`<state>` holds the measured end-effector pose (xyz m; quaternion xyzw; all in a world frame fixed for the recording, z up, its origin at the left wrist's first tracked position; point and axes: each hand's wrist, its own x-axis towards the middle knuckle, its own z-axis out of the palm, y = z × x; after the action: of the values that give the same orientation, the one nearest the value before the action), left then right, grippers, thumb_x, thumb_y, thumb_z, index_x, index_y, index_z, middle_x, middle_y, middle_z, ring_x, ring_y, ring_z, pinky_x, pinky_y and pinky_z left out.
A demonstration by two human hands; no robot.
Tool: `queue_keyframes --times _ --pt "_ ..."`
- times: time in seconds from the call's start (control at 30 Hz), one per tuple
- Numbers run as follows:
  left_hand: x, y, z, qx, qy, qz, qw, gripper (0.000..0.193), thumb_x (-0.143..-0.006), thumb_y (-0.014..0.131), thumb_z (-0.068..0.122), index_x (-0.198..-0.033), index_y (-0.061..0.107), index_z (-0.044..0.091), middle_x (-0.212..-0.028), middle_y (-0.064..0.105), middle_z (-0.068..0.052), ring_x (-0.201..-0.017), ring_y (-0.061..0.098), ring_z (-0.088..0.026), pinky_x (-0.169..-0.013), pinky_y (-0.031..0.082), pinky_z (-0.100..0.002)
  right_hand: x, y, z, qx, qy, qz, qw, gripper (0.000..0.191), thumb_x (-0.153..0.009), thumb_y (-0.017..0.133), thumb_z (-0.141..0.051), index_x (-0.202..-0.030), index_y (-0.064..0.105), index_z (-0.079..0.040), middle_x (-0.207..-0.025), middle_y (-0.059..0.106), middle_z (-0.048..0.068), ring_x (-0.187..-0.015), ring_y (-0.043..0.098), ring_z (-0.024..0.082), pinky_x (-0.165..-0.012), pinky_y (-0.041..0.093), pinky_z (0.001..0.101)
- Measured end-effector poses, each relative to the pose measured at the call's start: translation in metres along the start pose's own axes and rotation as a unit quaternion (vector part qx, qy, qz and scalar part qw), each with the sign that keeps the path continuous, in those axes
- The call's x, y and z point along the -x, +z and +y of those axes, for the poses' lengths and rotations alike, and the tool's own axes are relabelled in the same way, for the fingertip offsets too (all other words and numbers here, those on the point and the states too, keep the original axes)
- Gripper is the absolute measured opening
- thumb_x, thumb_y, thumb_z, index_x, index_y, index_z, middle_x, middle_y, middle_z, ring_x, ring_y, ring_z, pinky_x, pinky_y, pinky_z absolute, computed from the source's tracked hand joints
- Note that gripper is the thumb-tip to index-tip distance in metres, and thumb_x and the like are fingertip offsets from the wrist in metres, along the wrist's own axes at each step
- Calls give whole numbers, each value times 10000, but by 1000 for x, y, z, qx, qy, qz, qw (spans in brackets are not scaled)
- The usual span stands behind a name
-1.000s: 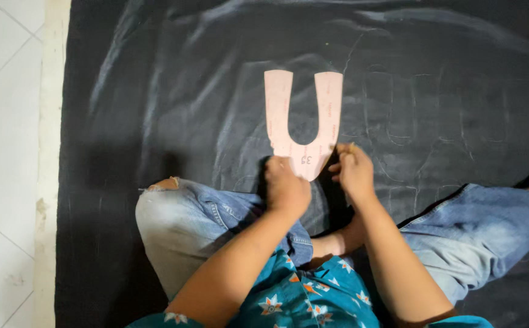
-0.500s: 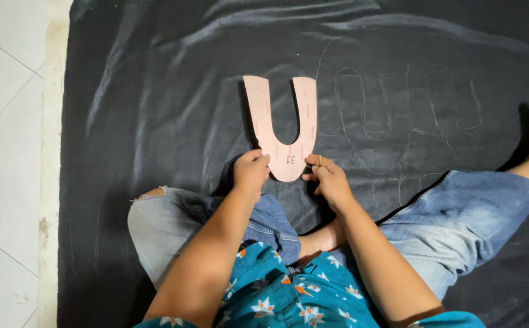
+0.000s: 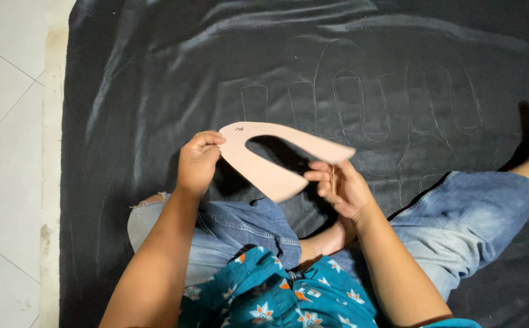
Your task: The person places a U-shaped paper pattern on a large piece of black fabric and uses a small yellow marking tool to trace the outline. They reposition the pattern multiple times to trace several identical shapes on the fabric.
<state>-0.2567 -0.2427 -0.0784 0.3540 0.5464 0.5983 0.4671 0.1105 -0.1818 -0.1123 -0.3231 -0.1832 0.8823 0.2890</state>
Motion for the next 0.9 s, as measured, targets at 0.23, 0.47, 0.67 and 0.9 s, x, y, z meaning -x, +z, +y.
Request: queue_keyframes --times 0.23,0.47,0.67,0.9 --pt "-31 -12 -6 -80 25 -49 995 195 -865 537 -130 -913 698 -30 -1209 614 -71 -1002 639 -108 -874 515 -236 -4 -10 -18 7 14 89 996 449 -992 494 -349 -1152 691 22 -844 755 101 -457 573 97 -314 329 184" --pt "-57 -4 -5 21 -43 -12 999 217 -937 578 -58 -1131 675 -48 -1176 627 -99 -956 642 -142 -808 536 -271 -26 16 -16 220 36 138 965 237 -928 718 -180 -1080 738 1 -726 683 34 -450 476 47 -363 303 184" --pt "-57 7 -15 100 -219 69 968 566 -993 561 149 -1518 367 62 -1136 650 -119 -940 709 -193 -809 610 -361 -90 42 -19 271 -29 208 939 167 -907 723 -166 -1022 735 -46 -727 680 -26 -498 494 31 -433 327 192" --pt "-58 5 -41 -101 -107 29 989 597 -858 674 104 -1421 508 -10 -1119 716 -142 -897 725 -177 -746 637 -350 -132 56 -17 415 -103 266 864 213 -870 762 -185 -1022 740 -38 -704 638 4 -542 546 74 -441 378 227"
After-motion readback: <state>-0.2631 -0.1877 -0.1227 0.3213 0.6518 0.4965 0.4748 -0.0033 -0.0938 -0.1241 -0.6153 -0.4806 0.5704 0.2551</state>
